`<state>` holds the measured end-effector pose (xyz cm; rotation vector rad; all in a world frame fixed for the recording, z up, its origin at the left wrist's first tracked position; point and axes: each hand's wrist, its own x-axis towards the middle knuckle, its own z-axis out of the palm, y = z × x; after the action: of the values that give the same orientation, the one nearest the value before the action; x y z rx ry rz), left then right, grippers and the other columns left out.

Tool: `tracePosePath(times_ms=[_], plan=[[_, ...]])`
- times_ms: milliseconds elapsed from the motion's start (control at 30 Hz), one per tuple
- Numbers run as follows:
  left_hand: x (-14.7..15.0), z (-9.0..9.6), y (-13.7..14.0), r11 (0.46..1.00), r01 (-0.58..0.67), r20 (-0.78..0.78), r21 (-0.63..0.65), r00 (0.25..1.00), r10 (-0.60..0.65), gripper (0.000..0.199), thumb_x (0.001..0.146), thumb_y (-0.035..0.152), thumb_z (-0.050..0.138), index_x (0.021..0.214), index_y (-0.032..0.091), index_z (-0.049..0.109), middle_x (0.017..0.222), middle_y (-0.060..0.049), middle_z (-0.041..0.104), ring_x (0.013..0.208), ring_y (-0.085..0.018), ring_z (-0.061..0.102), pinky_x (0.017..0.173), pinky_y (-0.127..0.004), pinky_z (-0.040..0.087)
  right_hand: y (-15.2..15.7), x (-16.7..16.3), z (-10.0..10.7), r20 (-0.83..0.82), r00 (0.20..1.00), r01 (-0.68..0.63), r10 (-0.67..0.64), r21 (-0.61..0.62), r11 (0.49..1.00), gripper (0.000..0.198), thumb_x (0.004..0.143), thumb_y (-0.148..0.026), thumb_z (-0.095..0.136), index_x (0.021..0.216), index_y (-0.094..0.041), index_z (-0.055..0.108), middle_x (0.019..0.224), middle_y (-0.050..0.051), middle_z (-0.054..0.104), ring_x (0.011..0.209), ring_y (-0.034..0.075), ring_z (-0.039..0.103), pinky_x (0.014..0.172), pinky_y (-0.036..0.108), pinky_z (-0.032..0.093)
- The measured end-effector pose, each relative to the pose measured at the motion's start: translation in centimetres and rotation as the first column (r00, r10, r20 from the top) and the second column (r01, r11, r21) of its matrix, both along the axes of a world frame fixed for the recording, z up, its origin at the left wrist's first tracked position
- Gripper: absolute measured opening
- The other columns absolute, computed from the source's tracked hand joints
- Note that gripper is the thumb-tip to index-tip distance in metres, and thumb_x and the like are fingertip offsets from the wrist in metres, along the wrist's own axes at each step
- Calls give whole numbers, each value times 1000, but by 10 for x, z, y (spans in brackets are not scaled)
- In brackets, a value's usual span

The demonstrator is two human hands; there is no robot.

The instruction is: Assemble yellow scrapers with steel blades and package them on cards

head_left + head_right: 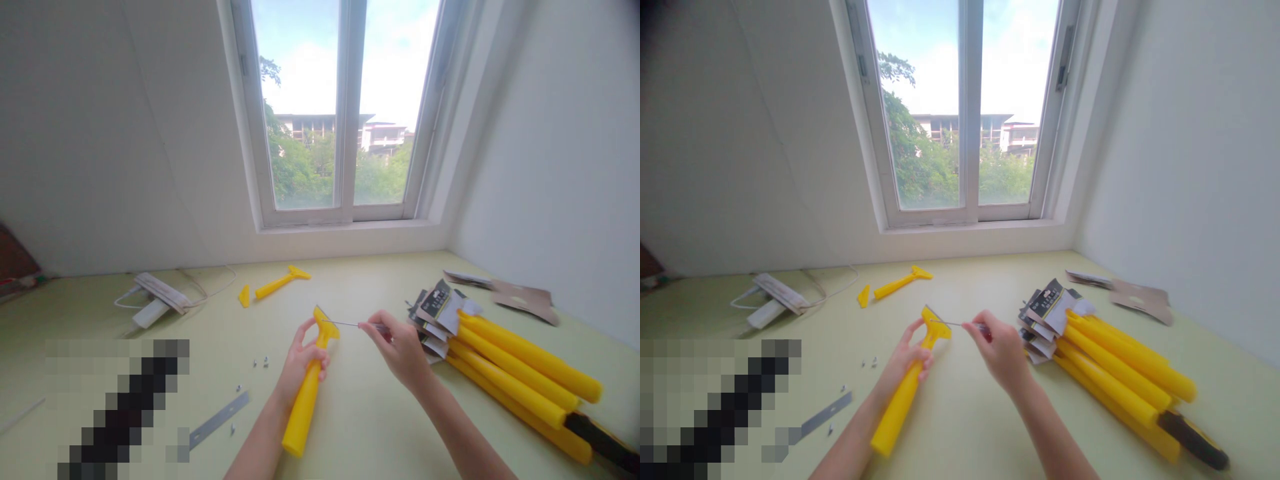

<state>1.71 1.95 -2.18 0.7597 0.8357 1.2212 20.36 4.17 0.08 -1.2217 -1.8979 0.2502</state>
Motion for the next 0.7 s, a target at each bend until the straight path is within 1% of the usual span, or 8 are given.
tracePosePath(times_ms=[67,133,233,300,500,700], plan=[[0,0,0,1000,-8,-3,-8,1000,8,74,54,11,55,120,25,25,72,2,54,43,-6,43,36,-17,30,-2,-1,2,-2,999,-36,36,-15,999,21,82,-38,41,80,-18,50,49,-6,45,43,8,42,44,20,31],[-1,0,1,1000,-17,-6,-13,1000,17,74,53,12,56,119,25,26,72,2,54,44,-6,44,36,-17,31,-5,-3,4,-15,995,-102,101,-29,994,19,84,-35,39,88,-19,47,55,-5,48,45,9,44,45,20,33],[-2,-2,2,1000,-17,2,-13,1000,17,72,54,12,56,119,24,26,71,2,53,43,-5,43,37,-17,31,-5,-5,5,-42,985,-166,165,-21,986,16,84,-34,38,85,-19,45,62,-2,52,52,10,47,50,21,37],[-3,-3,2,1000,-13,6,-17,1000,13,73,54,12,57,119,23,26,70,2,53,43,-5,42,37,-17,30,-4,-5,3,-53,987,-155,154,-1,988,17,83,-34,40,82,-19,47,60,-1,53,53,10,49,52,21,39],[-2,-6,3,1000,17,-8,-16,1000,-17,73,54,14,58,120,22,28,62,4,49,44,-7,43,38,-17,30,-1,-1,1,-97,993,-66,71,57,996,19,79,-36,48,77,-18,55,57,0,58,49,10,51,48,20,40],[-3,-3,1,999,35,-10,-30,999,-35,73,55,13,56,121,22,25,62,4,50,43,-6,42,38,-18,31,-2,-1,1,-63,997,-41,44,45,998,20,77,-38,50,74,-18,55,55,-1,56,47,10,49,47,20,38]])
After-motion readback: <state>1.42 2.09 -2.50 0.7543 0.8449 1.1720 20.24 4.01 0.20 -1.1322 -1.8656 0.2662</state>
